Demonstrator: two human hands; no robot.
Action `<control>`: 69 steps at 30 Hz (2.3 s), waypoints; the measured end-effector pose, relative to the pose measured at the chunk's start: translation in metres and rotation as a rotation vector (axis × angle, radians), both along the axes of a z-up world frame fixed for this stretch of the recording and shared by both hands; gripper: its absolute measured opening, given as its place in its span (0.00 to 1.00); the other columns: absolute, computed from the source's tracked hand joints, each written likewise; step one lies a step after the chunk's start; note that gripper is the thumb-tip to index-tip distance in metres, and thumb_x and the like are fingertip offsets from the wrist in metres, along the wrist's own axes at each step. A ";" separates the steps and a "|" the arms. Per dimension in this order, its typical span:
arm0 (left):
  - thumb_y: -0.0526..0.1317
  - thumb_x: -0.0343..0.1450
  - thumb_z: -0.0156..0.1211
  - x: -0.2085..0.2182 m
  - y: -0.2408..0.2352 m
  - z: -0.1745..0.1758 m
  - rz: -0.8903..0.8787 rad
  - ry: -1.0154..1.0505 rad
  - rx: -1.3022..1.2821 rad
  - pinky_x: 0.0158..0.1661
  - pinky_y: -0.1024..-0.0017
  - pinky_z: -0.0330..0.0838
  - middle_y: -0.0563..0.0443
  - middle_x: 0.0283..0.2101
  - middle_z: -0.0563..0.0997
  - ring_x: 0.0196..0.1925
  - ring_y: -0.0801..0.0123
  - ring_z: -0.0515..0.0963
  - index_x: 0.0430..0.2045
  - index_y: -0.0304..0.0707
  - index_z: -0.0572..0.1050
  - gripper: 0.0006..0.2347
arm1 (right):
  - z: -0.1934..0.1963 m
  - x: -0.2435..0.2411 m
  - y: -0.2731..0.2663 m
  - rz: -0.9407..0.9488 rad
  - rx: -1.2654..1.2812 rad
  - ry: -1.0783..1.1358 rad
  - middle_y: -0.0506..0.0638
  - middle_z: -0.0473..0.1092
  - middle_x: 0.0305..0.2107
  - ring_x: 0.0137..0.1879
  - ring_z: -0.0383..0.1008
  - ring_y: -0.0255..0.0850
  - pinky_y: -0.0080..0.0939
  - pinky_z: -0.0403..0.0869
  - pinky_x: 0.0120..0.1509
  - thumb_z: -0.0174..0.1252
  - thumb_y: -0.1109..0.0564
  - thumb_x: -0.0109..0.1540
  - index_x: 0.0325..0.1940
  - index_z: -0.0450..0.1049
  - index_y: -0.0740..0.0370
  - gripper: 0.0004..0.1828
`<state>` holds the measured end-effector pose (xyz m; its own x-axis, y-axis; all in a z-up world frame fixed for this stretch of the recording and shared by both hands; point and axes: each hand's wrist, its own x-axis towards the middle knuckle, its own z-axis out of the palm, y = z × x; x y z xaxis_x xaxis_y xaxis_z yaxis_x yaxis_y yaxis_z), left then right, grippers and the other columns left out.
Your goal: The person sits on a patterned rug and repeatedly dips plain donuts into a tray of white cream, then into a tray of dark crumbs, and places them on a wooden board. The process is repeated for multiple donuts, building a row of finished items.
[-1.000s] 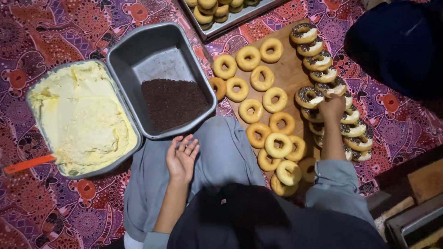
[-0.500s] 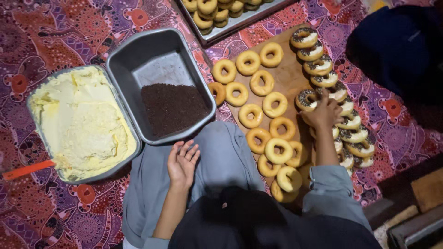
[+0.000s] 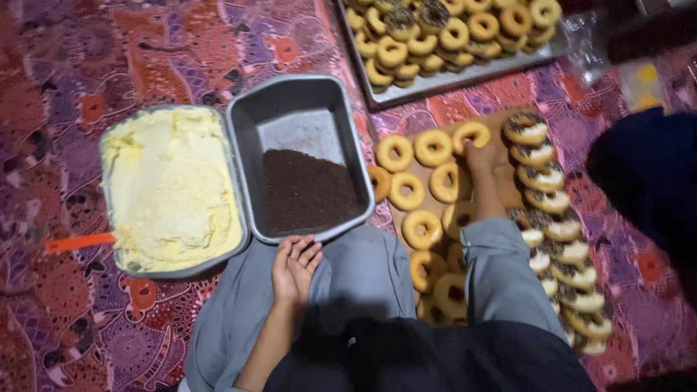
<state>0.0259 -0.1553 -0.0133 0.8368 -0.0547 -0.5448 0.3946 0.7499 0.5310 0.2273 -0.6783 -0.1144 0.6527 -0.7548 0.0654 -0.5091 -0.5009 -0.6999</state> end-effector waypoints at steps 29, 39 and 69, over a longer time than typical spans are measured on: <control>0.28 0.68 0.63 -0.036 0.083 0.008 0.284 -0.193 0.285 0.54 0.64 0.77 0.43 0.51 0.77 0.54 0.60 0.78 0.52 0.35 0.67 0.19 | 0.143 -0.171 0.414 0.658 1.375 -0.047 0.51 0.73 0.43 0.47 0.75 0.40 0.42 0.75 0.49 0.53 0.50 0.69 0.54 0.72 0.60 0.14; 0.51 0.77 0.42 -0.065 0.147 0.008 0.351 -0.076 -0.061 0.54 0.63 0.74 0.47 0.54 0.79 0.56 0.62 0.79 0.56 0.37 0.72 0.21 | 0.187 -0.238 0.523 1.473 0.291 -0.268 0.60 0.70 0.52 0.59 0.68 0.53 0.49 0.69 0.64 0.68 0.56 0.54 0.58 0.67 0.62 0.30; 0.48 0.75 0.49 -0.091 0.129 0.019 0.458 -0.211 0.172 0.52 0.59 0.72 0.46 0.49 0.76 0.52 0.61 0.77 0.49 0.38 0.69 0.15 | 0.220 -0.266 0.496 1.568 0.069 -0.348 0.55 0.74 0.51 0.63 0.66 0.58 0.53 0.66 0.67 0.69 0.60 0.54 0.57 0.74 0.61 0.27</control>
